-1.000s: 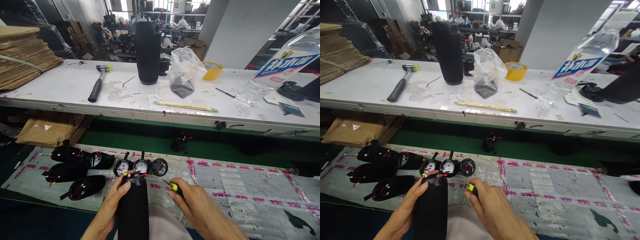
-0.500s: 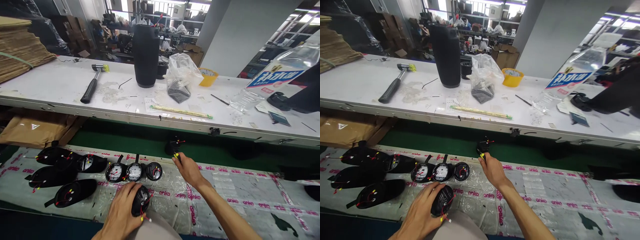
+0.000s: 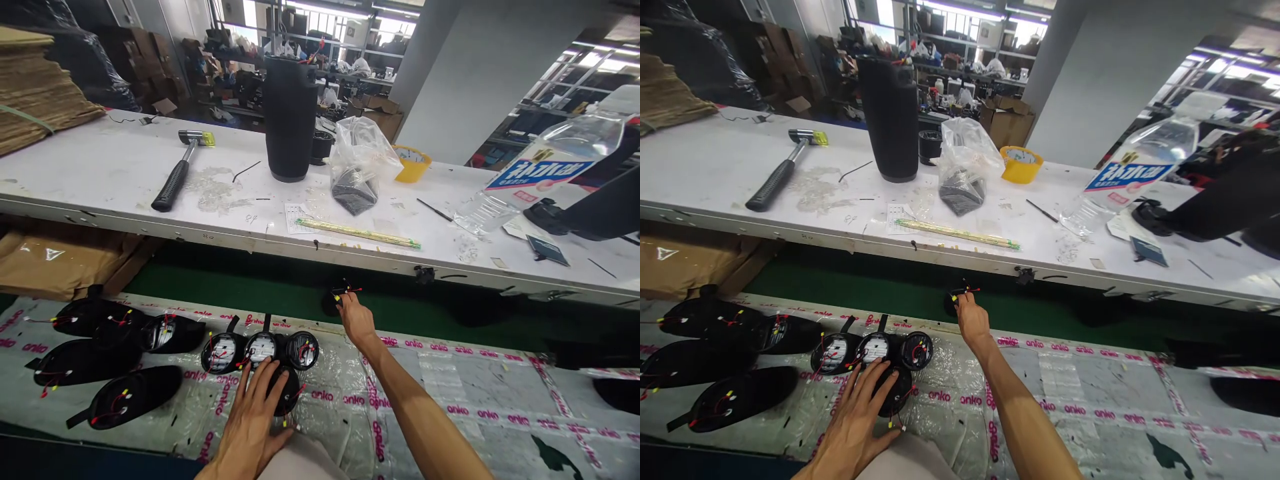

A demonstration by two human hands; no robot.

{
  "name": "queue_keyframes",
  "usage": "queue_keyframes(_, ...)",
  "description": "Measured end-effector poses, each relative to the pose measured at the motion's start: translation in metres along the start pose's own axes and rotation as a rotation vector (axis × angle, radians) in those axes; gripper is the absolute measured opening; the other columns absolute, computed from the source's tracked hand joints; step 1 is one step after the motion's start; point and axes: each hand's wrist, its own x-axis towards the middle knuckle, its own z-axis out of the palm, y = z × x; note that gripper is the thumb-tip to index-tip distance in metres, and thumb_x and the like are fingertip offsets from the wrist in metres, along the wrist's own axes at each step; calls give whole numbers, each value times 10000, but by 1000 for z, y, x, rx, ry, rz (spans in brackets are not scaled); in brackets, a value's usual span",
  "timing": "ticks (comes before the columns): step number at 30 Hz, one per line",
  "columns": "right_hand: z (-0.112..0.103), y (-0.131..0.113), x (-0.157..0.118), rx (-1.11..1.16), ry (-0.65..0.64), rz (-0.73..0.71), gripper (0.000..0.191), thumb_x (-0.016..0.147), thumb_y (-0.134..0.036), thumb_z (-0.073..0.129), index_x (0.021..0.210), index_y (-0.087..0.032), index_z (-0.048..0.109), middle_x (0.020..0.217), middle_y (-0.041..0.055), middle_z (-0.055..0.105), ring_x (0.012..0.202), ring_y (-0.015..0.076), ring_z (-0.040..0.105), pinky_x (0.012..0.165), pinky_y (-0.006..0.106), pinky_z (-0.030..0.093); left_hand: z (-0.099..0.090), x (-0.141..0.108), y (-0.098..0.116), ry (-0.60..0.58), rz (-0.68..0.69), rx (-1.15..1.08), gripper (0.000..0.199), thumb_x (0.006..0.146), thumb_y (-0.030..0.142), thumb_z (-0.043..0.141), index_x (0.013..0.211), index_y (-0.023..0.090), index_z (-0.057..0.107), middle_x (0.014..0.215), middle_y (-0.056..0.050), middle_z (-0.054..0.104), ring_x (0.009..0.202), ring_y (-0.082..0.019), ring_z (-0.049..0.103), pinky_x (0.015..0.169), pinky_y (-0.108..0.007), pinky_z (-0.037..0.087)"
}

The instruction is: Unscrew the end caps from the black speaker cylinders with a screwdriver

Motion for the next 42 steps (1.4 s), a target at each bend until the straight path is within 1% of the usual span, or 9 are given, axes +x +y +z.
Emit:
queue_keyframes(6,-47,15,-30,142,49,-112,224,1045,-320,551,1172,-147,616,1123,89,673,994,228,670,881,399,541,-46,10,5,83,-127,-232,562,886,358,706,1420,247,569,1543,-180,535,1454,-432,463,1157,-674,429)
queue_keyframes(10,-110,11,-83,227,71,-252,265,1050,-404,485,1171,-196,597,1179,102,670,1060,237,661,911,344,506,-85,41,5,-1,-347,-700,506,861,351,727,1358,325,636,1584,-86,498,1474,-393,437,1239,-615,320)
queue_keyframes(14,-154,-11,-130,485,33,-306,208,1007,-441,576,1094,-256,615,1027,47,689,907,221,667,819,315,521,-109,80,10,-204,-362,-1379,607,859,556,741,1401,308,626,1619,-82,472,1538,-397,320,1281,-582,172)
queue_keyframes(19,-139,-31,-148,892,-241,-357,310,945,-573,623,969,-264,610,957,29,662,752,200,631,655,302,524,-114,96,37,-556,-271,-1735,847,640,718,805,1271,158,726,1206,-145,756,1110,-365,703,955,-414,556)
queue_keyframes(22,-117,-36,-149,939,-253,-339,375,944,-634,595,996,-265,631,979,40,680,781,217,658,679,322,548,-116,83,49,-649,-340,-1831,711,674,634,793,1200,159,744,991,-96,770,781,-218,703,668,-259,524)
queue_keyframes(28,-105,-44,-164,511,73,-175,373,1034,-538,489,1292,-282,574,1145,74,741,983,258,732,814,345,579,-129,54,49,-370,-525,-1732,648,753,488,832,1326,250,646,1090,-57,776,1045,-278,701,857,-312,526)
queue_keyframes(33,-113,-60,-170,167,7,-432,251,1092,-456,376,1160,-309,567,821,-12,740,616,221,719,533,305,490,-129,35,45,-266,-647,-1628,810,752,518,827,1468,264,545,1255,-92,764,1190,-368,689,1006,-466,541)
queue_keyframes(38,-116,-77,-163,-55,107,-652,209,1116,-374,338,1073,-273,517,753,-13,709,512,213,687,430,310,376,-118,18,39,-19,-668,-1435,837,704,388,894,1468,245,584,1445,-138,669,1412,-453,519,1107,-589,495)
queue_keyframes(42,-116,-83,-160,-86,139,-716,292,1138,-368,228,1075,-256,490,766,-8,706,532,207,702,427,319,362,-113,14,38,-2,-683,-1388,818,716,401,883,1465,246,590,1494,-137,630,1435,-465,489,1122,-614,479)
